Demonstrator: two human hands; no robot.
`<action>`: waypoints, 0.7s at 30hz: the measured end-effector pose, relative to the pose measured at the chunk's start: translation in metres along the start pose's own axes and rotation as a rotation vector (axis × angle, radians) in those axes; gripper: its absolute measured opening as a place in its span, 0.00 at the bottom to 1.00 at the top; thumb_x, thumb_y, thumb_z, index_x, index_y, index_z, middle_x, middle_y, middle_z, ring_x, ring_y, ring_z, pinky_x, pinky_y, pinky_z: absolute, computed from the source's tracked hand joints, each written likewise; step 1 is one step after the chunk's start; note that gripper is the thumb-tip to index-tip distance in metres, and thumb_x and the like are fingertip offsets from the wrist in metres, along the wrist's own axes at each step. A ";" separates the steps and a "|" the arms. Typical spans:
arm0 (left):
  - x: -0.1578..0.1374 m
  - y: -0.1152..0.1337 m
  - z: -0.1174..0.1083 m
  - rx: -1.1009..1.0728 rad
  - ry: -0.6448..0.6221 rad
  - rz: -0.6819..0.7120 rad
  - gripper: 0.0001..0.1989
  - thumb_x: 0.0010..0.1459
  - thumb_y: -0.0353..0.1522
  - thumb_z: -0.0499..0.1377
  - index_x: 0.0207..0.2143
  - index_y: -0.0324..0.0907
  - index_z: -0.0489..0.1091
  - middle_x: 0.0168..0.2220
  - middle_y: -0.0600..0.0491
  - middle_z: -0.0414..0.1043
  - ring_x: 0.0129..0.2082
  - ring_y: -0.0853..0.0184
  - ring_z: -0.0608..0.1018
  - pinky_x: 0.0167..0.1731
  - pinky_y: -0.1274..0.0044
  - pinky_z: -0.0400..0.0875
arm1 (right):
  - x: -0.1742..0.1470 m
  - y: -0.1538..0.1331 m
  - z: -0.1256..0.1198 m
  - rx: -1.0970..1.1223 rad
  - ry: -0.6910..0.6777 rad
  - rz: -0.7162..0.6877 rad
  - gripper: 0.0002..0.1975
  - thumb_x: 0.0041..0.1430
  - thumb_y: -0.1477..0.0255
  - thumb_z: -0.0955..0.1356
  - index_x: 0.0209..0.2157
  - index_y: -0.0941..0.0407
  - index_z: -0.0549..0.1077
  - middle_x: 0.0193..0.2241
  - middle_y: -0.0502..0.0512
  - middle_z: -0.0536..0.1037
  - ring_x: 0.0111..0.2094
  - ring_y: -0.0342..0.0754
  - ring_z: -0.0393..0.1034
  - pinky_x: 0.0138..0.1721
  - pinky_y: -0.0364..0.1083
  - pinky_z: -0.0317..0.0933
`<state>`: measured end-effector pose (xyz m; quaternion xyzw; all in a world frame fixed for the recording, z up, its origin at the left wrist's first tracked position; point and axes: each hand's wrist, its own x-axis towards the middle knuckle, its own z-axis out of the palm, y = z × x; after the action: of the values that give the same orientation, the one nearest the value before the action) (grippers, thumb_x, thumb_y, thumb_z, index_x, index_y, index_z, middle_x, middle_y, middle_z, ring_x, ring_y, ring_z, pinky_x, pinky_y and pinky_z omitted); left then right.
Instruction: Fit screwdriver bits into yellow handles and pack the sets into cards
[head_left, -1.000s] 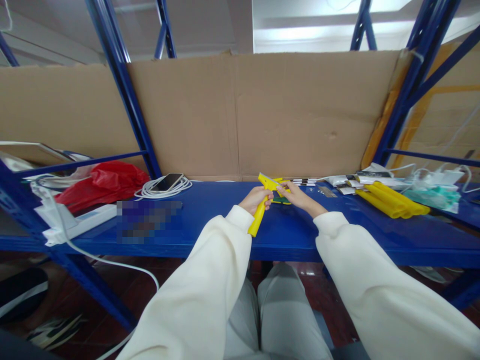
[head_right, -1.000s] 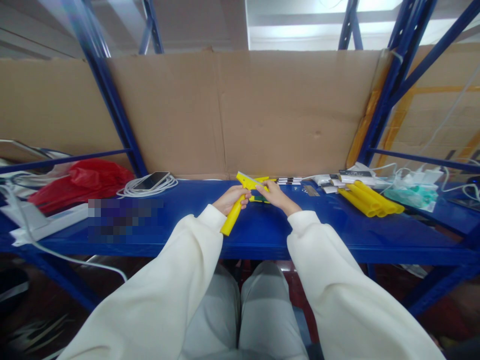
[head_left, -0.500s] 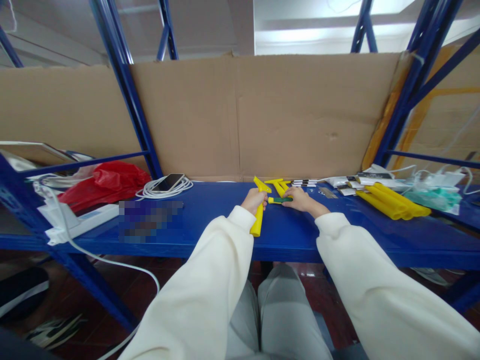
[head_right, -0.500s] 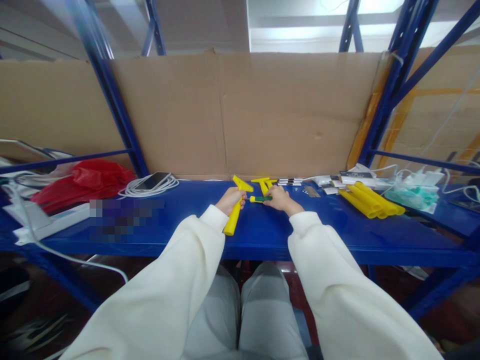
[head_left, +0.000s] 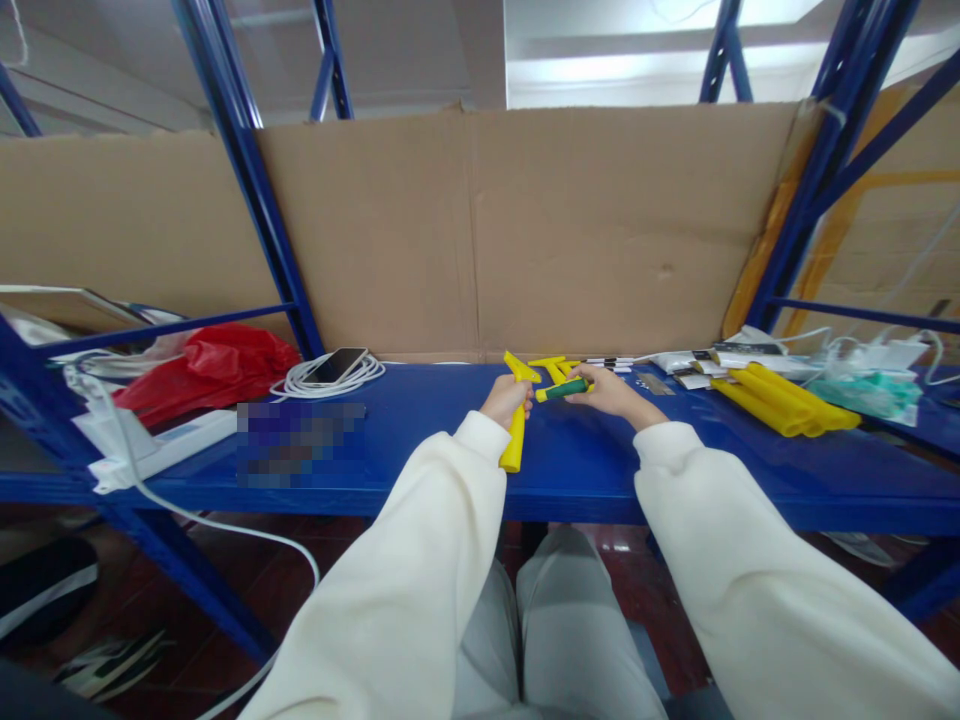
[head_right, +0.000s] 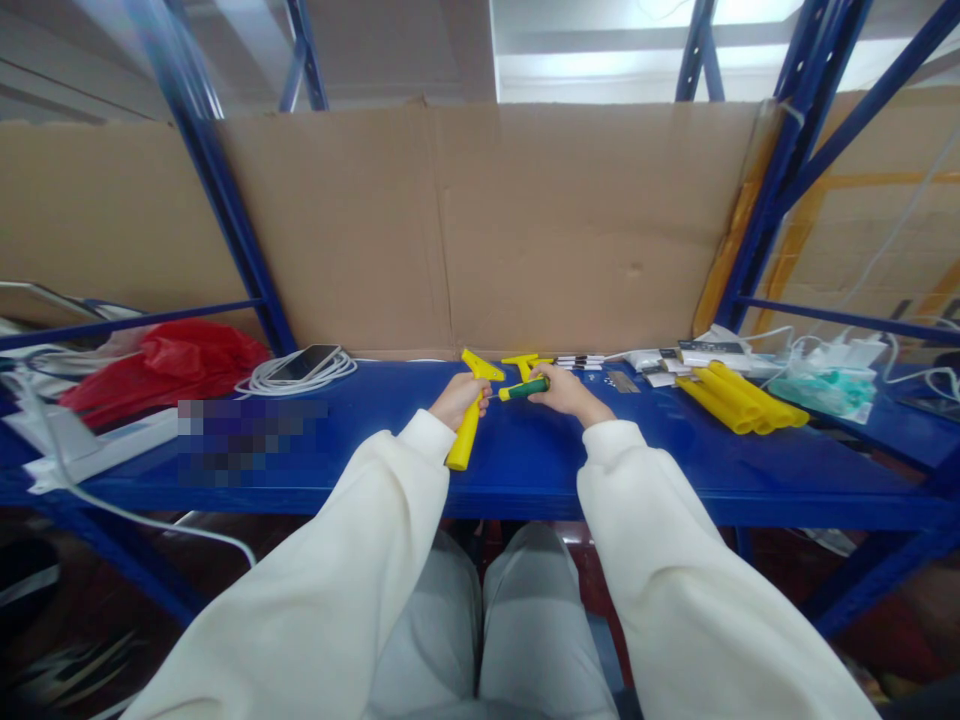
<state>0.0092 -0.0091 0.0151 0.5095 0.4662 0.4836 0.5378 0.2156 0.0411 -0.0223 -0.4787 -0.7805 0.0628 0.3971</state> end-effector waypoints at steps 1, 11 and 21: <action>0.000 0.000 0.000 -0.005 0.002 -0.003 0.11 0.50 0.18 0.52 0.23 0.41 0.59 0.14 0.62 0.57 0.11 0.77 0.59 0.14 0.82 0.53 | 0.000 -0.003 -0.001 0.067 -0.007 0.018 0.14 0.40 0.71 0.76 0.32 0.55 0.76 0.32 0.53 0.78 0.34 0.51 0.72 0.40 0.52 0.67; 0.006 -0.005 -0.002 -0.023 0.015 0.005 0.11 0.50 0.18 0.52 0.24 0.41 0.59 0.15 0.62 0.57 0.11 0.77 0.60 0.14 0.82 0.53 | 0.000 -0.030 -0.003 0.523 0.103 0.209 0.22 0.41 0.53 0.76 0.27 0.55 0.69 0.18 0.49 0.74 0.18 0.42 0.67 0.21 0.42 0.64; 0.019 -0.010 -0.006 -0.014 0.035 -0.084 0.06 0.51 0.23 0.59 0.27 0.40 0.64 0.15 0.61 0.57 0.12 0.75 0.60 0.15 0.82 0.54 | 0.006 -0.021 -0.006 0.579 0.323 0.260 0.24 0.48 0.46 0.70 0.28 0.52 0.64 0.18 0.49 0.73 0.18 0.46 0.69 0.23 0.45 0.65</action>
<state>0.0052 0.0102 0.0046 0.4770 0.4932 0.4729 0.5528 0.2037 0.0331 -0.0043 -0.4453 -0.5902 0.2551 0.6232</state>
